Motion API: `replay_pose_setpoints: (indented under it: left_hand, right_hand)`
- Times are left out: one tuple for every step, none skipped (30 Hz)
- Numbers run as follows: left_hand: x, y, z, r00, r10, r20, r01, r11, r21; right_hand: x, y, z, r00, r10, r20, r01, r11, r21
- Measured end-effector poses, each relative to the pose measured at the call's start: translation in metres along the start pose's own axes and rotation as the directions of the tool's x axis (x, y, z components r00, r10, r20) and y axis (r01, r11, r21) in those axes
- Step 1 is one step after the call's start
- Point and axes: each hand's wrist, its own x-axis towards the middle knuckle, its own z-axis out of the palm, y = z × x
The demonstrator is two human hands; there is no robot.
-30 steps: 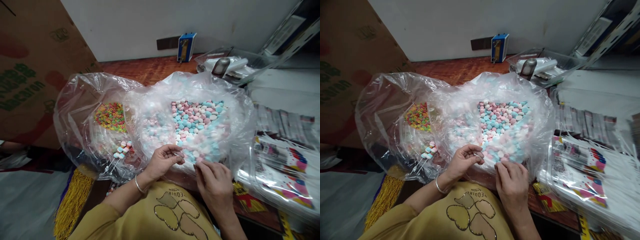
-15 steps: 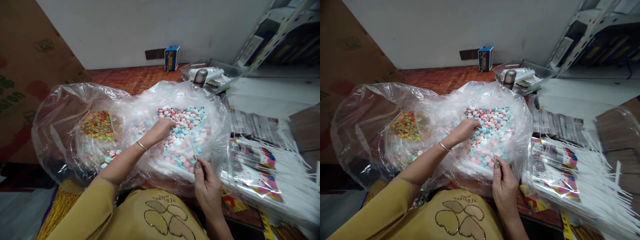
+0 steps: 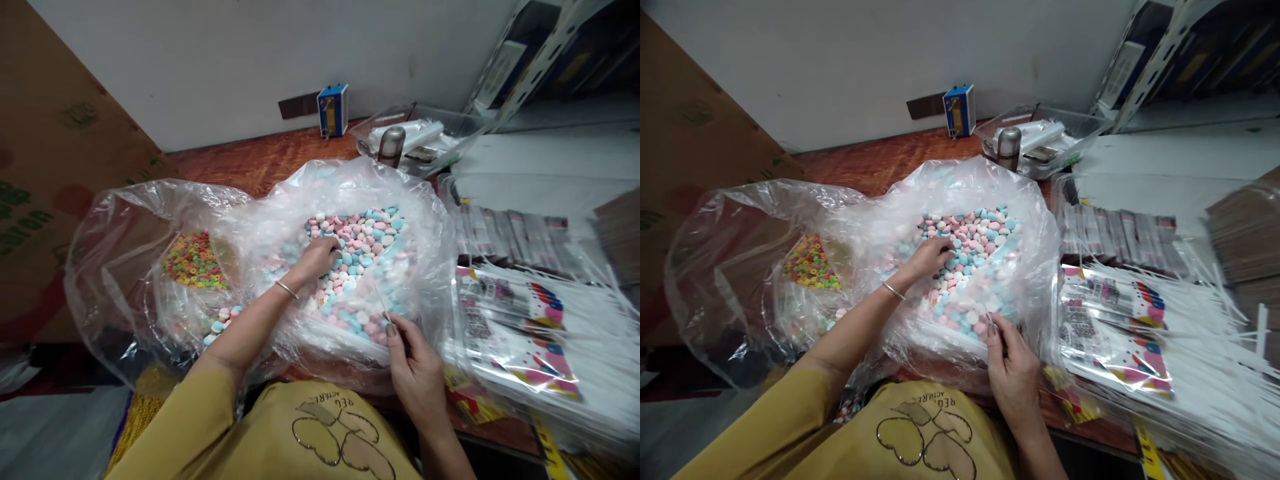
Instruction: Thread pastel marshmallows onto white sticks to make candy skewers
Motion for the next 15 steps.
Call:
replay_pose_setpoints:
  left_hand:
    - [-0.003,0.001,-0.003,0.999,-0.034,0.01,0.034,0.997,-0.068]
    - [-0.006,0.002,-0.006,0.997,-0.067,0.048,0.073,0.987,-0.143]
    - [-0.01,0.004,-0.009,0.99,-0.09,0.113,0.113,0.97,-0.215]
    - [-0.015,0.005,-0.011,0.976,-0.102,0.191,0.155,0.945,-0.287]
    - [-0.019,0.006,-0.012,0.956,-0.104,0.273,0.201,0.913,-0.355]
    - [-0.024,0.007,-0.013,0.933,-0.101,0.346,0.249,0.874,-0.417]
    - [-0.028,0.007,-0.012,0.915,-0.104,0.391,0.294,0.834,-0.468]
    - [-0.031,0.008,-0.011,0.907,-0.119,0.403,0.329,0.798,-0.505]
    - [-0.034,0.008,-0.01,0.912,-0.15,0.382,0.35,0.77,-0.534]
    - [-0.035,0.008,-0.008,0.921,-0.19,0.34,0.36,0.749,-0.556]
    - [-0.036,0.008,-0.007,0.927,-0.222,0.301,0.363,0.733,-0.575]
    - [-0.037,0.008,-0.006,0.929,-0.235,0.286,0.365,0.717,-0.594]
    - [-0.038,0.009,-0.005,0.925,-0.224,0.306,0.371,0.7,-0.61]
    - [-0.039,0.009,-0.004,0.917,-0.194,0.349,0.381,0.687,-0.619]
    - [-0.04,0.009,-0.003,0.906,-0.162,0.392,0.389,0.685,-0.616]
  right_hand:
    - [0.0,0.001,0.0,1.0,-0.006,-0.002,0.006,1.0,0.004]
    - [0.0,0.002,0.0,1.0,-0.011,-0.003,0.011,1.0,0.009]
    - [-0.001,0.002,0.0,1.0,-0.015,-0.005,0.015,1.0,0.014]
    - [-0.001,0.003,0.0,1.0,-0.018,-0.005,0.018,1.0,0.018]
    - [-0.001,0.003,0.0,1.0,-0.021,-0.003,0.021,1.0,0.02]
    - [-0.001,0.003,0.0,1.0,-0.023,0.0,0.023,1.0,0.021]
    - [-0.001,0.004,0.001,1.0,-0.024,0.004,0.024,1.0,0.02]
    - [-0.001,0.004,0.001,1.0,-0.023,0.009,0.023,1.0,0.02]
    - [-0.001,0.004,0.002,1.0,-0.022,0.015,0.022,1.0,0.021]
    - [-0.001,0.004,0.002,1.0,-0.019,0.021,0.019,1.0,0.023]
    - [-0.002,0.004,0.003,0.999,-0.016,0.028,0.015,1.0,0.025]
    - [-0.002,0.004,0.003,0.999,-0.013,0.037,0.012,1.0,0.028]
    - [-0.002,0.004,0.004,0.999,-0.012,0.045,0.011,0.999,0.033]
    - [-0.003,0.004,0.004,0.999,-0.012,0.052,0.01,0.999,0.037]
    - [-0.003,0.004,0.005,0.998,-0.014,0.055,0.012,0.999,0.04]
